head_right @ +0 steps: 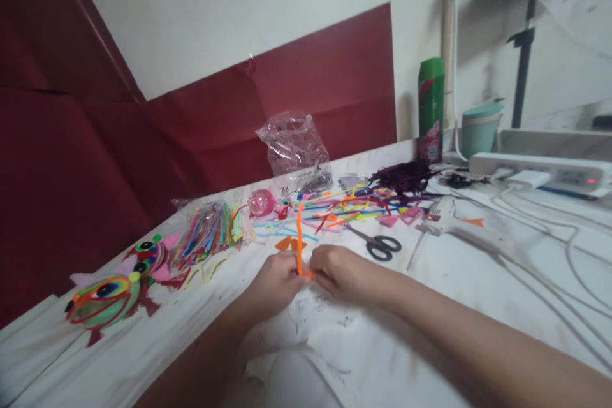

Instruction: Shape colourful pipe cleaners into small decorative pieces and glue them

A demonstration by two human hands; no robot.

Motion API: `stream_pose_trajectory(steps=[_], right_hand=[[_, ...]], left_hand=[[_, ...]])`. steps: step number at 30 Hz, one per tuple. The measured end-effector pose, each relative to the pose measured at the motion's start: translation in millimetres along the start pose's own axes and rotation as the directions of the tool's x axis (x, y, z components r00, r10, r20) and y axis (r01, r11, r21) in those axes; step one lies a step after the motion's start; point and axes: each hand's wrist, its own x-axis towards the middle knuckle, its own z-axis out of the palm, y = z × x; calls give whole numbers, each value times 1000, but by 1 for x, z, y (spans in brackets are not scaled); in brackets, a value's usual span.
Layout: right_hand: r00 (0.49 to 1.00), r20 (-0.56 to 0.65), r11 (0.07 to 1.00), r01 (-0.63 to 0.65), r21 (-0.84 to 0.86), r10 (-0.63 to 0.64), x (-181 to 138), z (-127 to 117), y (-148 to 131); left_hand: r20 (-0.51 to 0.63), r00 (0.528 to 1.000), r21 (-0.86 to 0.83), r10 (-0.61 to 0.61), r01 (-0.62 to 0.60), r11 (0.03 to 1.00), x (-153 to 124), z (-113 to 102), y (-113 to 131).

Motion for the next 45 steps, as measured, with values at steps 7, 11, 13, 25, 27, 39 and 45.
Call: stream_pose_trajectory(steps=[7,11,13,25,27,39,45], right_hand=[[973,-114,961,-175,216,202,7,6,-2],[922,-183,872,-239,428,342,10,14,0],[906,-195,840,-244,484,376,10,17,2],[955,-101,960,-278,17,278,4,26,11],[962,-61,964,-267,-14,265,4,26,10],[916,-129,914,-351,205,381,2,23,5],[887,-100,838,-383,389,451,0,22,2]], left_hand=[[-80,997,-111,-23,14,994,2,-8,3],[-247,945,-281,-216,144,949,2,2,3],[-259,922,-357,-289,187,915,1,9,0],[-151,965,-83,-216,205,975,-3,24,-18],[-120,981,0,-151,152,988,-5,23,-21],[-47,946,-375,-319,280,884,3,11,-15],[-31,939,-553,-343,270,788,3,10,-8]])
